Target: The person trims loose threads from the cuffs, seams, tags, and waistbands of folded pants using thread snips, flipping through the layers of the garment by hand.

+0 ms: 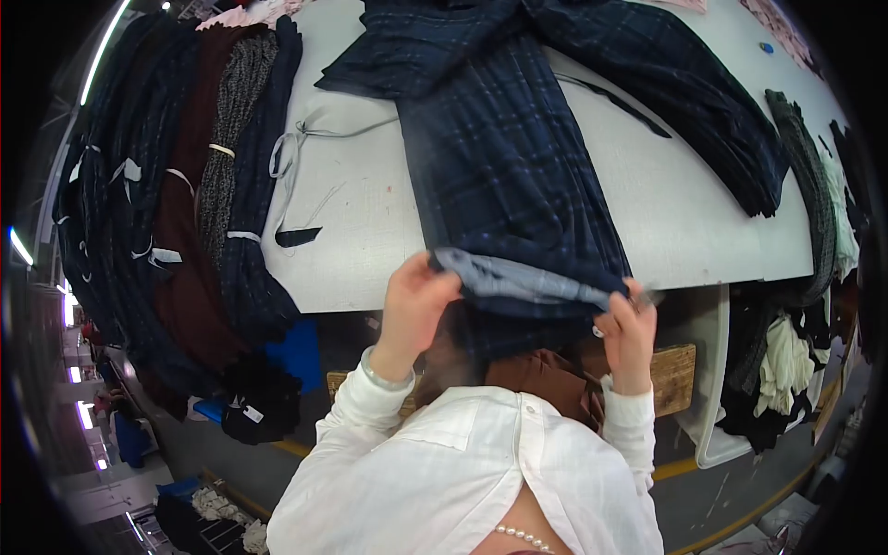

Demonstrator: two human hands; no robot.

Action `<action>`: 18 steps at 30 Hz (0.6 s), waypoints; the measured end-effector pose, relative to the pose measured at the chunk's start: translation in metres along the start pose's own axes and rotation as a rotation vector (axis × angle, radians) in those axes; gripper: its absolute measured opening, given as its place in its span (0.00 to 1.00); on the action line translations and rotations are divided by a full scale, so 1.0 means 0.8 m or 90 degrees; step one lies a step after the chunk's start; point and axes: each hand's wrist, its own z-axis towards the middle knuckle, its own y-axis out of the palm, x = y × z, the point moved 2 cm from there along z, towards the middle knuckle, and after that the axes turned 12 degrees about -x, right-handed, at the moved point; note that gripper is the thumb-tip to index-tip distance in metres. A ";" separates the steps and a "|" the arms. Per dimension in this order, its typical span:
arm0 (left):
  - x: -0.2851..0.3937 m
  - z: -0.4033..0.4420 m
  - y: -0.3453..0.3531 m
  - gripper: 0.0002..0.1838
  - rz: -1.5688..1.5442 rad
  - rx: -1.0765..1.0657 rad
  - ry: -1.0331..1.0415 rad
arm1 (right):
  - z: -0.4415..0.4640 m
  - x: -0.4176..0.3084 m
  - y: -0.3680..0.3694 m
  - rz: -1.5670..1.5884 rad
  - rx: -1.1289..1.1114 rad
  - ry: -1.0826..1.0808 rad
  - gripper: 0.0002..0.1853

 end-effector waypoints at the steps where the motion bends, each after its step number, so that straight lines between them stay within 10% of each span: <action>1: 0.013 -0.011 0.008 0.05 0.327 -0.093 0.140 | -0.013 -0.014 0.011 -0.168 0.092 -0.060 0.09; 2: 0.021 -0.024 0.017 0.04 0.660 -0.177 0.286 | -0.023 -0.026 0.005 -0.526 0.102 -0.235 0.10; 4: 0.005 -0.035 0.030 0.06 0.714 -0.450 0.158 | -0.036 -0.027 -0.020 -0.727 0.134 -0.410 0.17; 8: -0.004 0.001 -0.023 0.08 0.614 -0.736 -0.221 | -0.034 -0.016 -0.048 -0.803 -0.063 -0.016 0.16; 10: 0.058 0.051 -0.034 0.05 0.444 -0.406 -0.306 | -0.044 -0.033 -0.039 -0.771 0.009 -0.094 0.11; 13: 0.089 0.206 -0.124 0.09 0.337 -0.081 0.095 | -0.045 -0.040 -0.041 -0.676 0.097 -0.157 0.07; 18: 0.120 0.407 -0.183 0.22 0.205 0.263 -0.044 | -0.030 -0.032 -0.014 -0.569 0.105 -0.102 0.05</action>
